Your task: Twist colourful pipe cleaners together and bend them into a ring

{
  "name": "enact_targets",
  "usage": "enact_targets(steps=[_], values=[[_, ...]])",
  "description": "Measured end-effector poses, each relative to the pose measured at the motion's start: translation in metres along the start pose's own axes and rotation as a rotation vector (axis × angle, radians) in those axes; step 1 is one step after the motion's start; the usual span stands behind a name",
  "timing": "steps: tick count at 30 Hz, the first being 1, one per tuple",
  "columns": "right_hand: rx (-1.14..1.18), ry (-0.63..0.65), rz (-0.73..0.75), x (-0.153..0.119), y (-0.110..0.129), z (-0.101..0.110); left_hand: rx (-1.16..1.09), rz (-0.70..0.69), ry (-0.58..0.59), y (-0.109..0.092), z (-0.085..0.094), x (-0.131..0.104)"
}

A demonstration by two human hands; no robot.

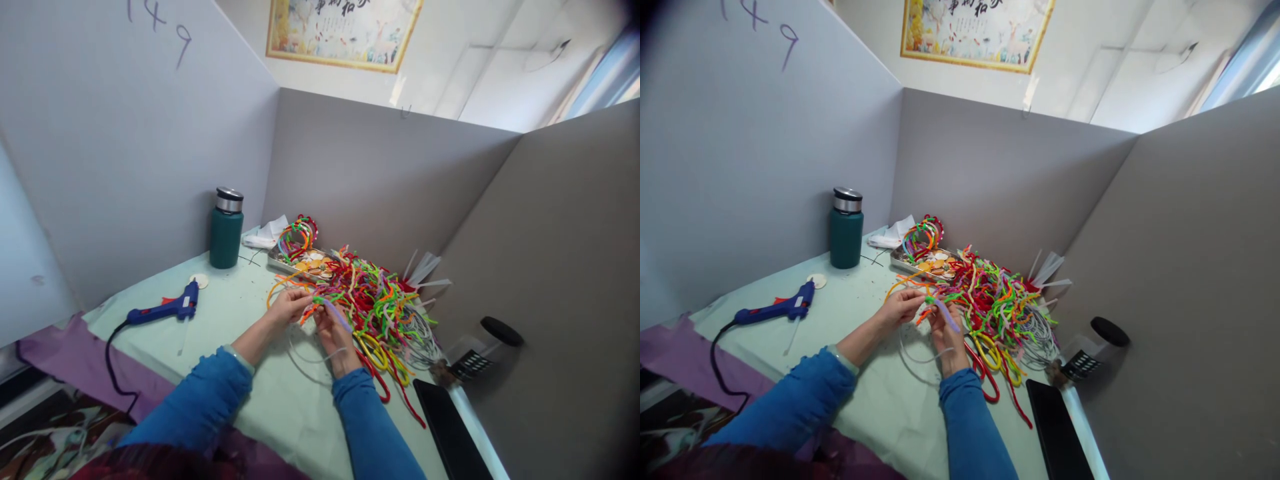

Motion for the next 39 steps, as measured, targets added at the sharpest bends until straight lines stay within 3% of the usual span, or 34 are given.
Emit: enact_targets(steps=[6, 10, 13, 18, 22, 26, 32, 39], values=[[0.001, -0.006, -0.067, -0.004, -0.008, -0.007, -0.087, 0.010, -0.117, 0.002, 0.013, 0.002], [-0.024, -0.009, -0.027, -0.006, -0.004, -0.010, -0.011, 0.034, -0.193, 0.002, 0.014, -0.001], [-0.018, -0.015, -0.006, -0.007, 0.001, -0.012, 0.075, 0.021, -0.175, 0.000, 0.010, -0.001], [-0.076, -0.050, -0.010, -0.007, 0.004, -0.008, 0.325, -0.138, -0.150, -0.009, 0.008, 0.001], [-0.157, 0.017, -0.020, -0.006, 0.001, -0.008, 0.463, -0.256, -0.198, -0.016, 0.011, 0.002], [-0.224, 0.010, -0.006, -0.004, 0.001, -0.003, 0.459, -0.136, -0.225, -0.008, 0.016, 0.003], [-0.269, 0.015, 0.014, -0.005, 0.005, -0.002, 0.270, 0.091, -0.120, 0.006, 0.008, 0.000], [-0.300, 0.040, 0.057, -0.005, 0.008, -0.004, 0.093, 0.206, -0.079, 0.013, 0.006, -0.002]])
Point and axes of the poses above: each hand's wrist, its own x-axis towards the middle knuckle, its own z-axis out of the back of the hand, y = z × x, the point moved 7 cm from there along x, towards the middle knuckle, and after that the axes turned 4 degrees about y, right-handed, at the moved point
